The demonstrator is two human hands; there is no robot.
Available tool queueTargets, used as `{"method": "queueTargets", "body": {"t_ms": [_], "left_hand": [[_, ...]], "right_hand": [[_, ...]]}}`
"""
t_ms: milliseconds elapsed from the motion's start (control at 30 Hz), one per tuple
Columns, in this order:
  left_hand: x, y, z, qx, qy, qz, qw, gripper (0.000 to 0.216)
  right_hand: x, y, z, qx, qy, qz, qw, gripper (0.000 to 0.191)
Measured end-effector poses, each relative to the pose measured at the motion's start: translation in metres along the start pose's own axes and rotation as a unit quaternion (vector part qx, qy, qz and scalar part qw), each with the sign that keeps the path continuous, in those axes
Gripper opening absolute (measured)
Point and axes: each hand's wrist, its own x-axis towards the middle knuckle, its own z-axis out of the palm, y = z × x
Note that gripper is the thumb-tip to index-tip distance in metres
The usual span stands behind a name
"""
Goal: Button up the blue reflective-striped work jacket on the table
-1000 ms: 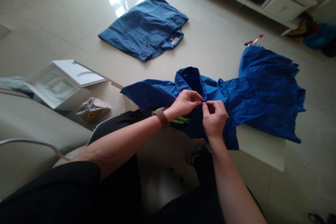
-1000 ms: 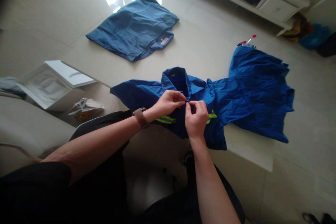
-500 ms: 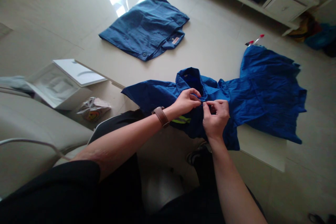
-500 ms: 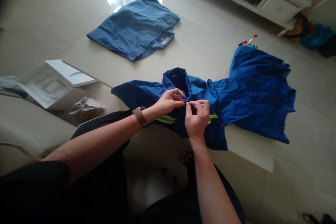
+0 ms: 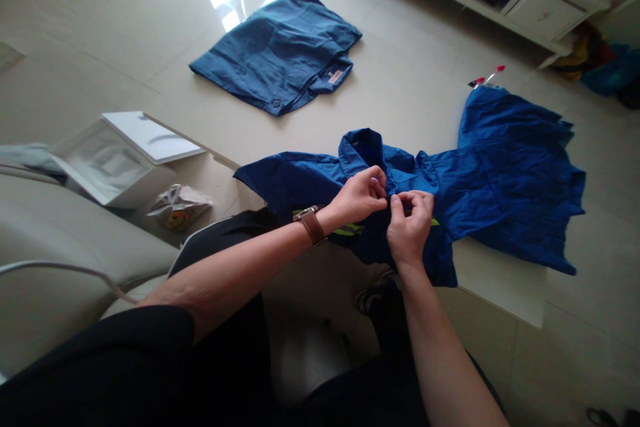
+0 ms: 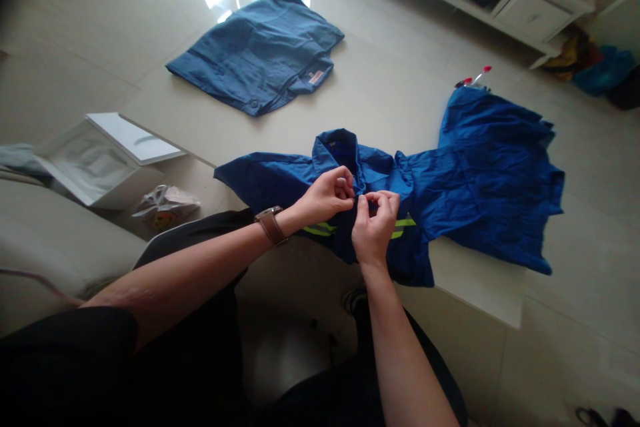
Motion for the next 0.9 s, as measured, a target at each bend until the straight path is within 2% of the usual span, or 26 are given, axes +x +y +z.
{"method": "queueTargets", "body": {"t_ms": [133,233,300,367,467,600,700,800,900], "left_hand": [[-0.006,0.007,-0.002,0.137,0.003,0.056,0.989,0.022],[-0.009,0.009,-0.003,0.213,-0.005,0.084,0.973,0.021],[-0.009,0.008,-0.003,0.224,-0.007,0.090,0.970,0.021],[-0.009,0.006,-0.003,0.219,-0.007,0.088,0.972,0.021],[-0.006,0.005,-0.004,0.225,-0.008,0.074,0.972,0.024],[-0.002,0.011,-0.010,0.285,0.014,0.041,0.957,0.019],[0.000,0.020,-0.022,0.400,0.076,0.004,0.913,0.021],[0.004,0.025,-0.040,0.473,0.125,-0.097,0.867,0.046],[0.009,0.021,-0.061,0.449,0.121,-0.175,0.868,0.068]], "right_hand": [[0.004,0.009,0.002,0.005,-0.016,0.019,1.000,0.021],[0.009,0.019,0.001,0.022,-0.070,0.073,0.995,0.027],[0.012,0.023,-0.002,0.037,-0.103,0.118,0.987,0.031],[0.014,0.023,-0.004,0.031,-0.100,0.137,0.985,0.030],[0.014,0.017,-0.007,0.008,-0.058,0.122,0.991,0.026],[0.011,0.009,-0.009,0.018,-0.045,0.112,0.993,0.023],[0.009,0.008,-0.009,-0.008,-0.038,0.081,0.996,0.016],[0.008,0.008,-0.009,-0.044,-0.028,0.040,0.998,0.008],[0.008,0.007,-0.010,-0.051,-0.029,0.030,0.998,0.006]]}}
